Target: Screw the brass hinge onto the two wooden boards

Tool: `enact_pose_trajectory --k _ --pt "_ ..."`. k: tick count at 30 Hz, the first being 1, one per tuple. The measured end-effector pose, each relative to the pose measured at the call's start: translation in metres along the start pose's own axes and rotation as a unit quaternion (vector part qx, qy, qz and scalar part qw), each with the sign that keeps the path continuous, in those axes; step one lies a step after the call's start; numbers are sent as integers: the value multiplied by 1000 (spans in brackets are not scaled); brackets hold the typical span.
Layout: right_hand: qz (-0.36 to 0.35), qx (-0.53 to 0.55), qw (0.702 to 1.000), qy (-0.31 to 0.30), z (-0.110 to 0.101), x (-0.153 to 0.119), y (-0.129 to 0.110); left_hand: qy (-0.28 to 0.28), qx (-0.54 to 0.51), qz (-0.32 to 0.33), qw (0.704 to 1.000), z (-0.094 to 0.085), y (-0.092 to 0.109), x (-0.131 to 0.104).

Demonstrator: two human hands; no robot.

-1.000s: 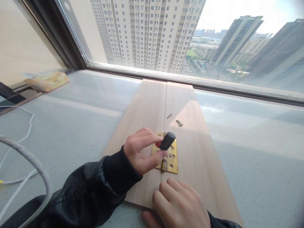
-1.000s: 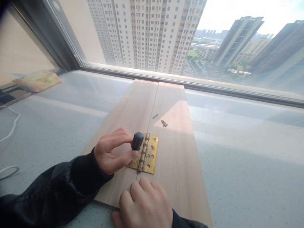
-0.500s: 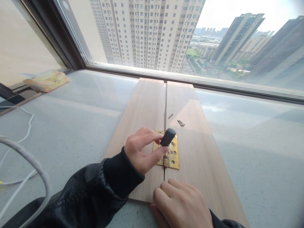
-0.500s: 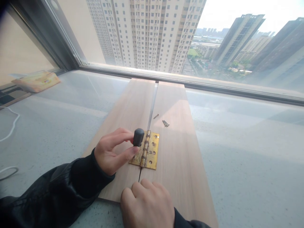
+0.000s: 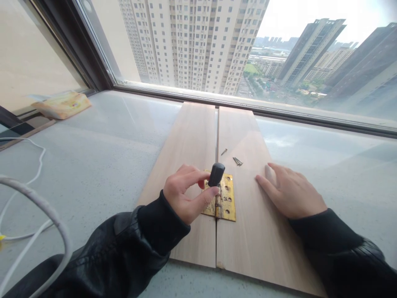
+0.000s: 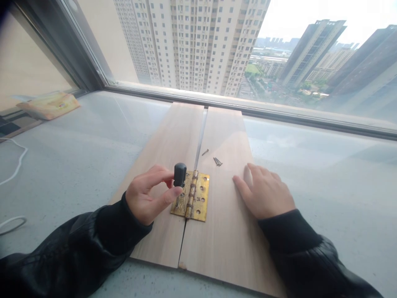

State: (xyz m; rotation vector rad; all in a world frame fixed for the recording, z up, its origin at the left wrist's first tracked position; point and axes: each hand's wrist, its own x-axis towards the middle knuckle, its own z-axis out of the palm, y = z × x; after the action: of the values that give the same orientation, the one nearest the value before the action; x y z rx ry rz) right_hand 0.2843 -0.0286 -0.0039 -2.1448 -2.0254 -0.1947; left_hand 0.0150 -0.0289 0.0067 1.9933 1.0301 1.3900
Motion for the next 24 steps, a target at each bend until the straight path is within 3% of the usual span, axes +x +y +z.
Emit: enact_pose_trajectory --k 4,16,19,20,22,24 --pt "3 10 1000 -22 21 3 13 1 0 -1 1000 0 0 0" --pt "-11 41 999 -2 18 -4 10 -11 -27 -10 1000 2 5 1" --pt "-21 61 996 56 -11 -6 -10 -18 -53 -6 998 2 5 0" --pt "-53 111 989 79 -25 -8 -21 -21 -66 -6 998 2 5 0" --pt "-124 250 959 42 -57 -11 -46 -26 -93 -4 995 2 4 -2" --pt "-226 360 904 -44 -84 -13 -71 -35 -117 11 992 2 3 -3"
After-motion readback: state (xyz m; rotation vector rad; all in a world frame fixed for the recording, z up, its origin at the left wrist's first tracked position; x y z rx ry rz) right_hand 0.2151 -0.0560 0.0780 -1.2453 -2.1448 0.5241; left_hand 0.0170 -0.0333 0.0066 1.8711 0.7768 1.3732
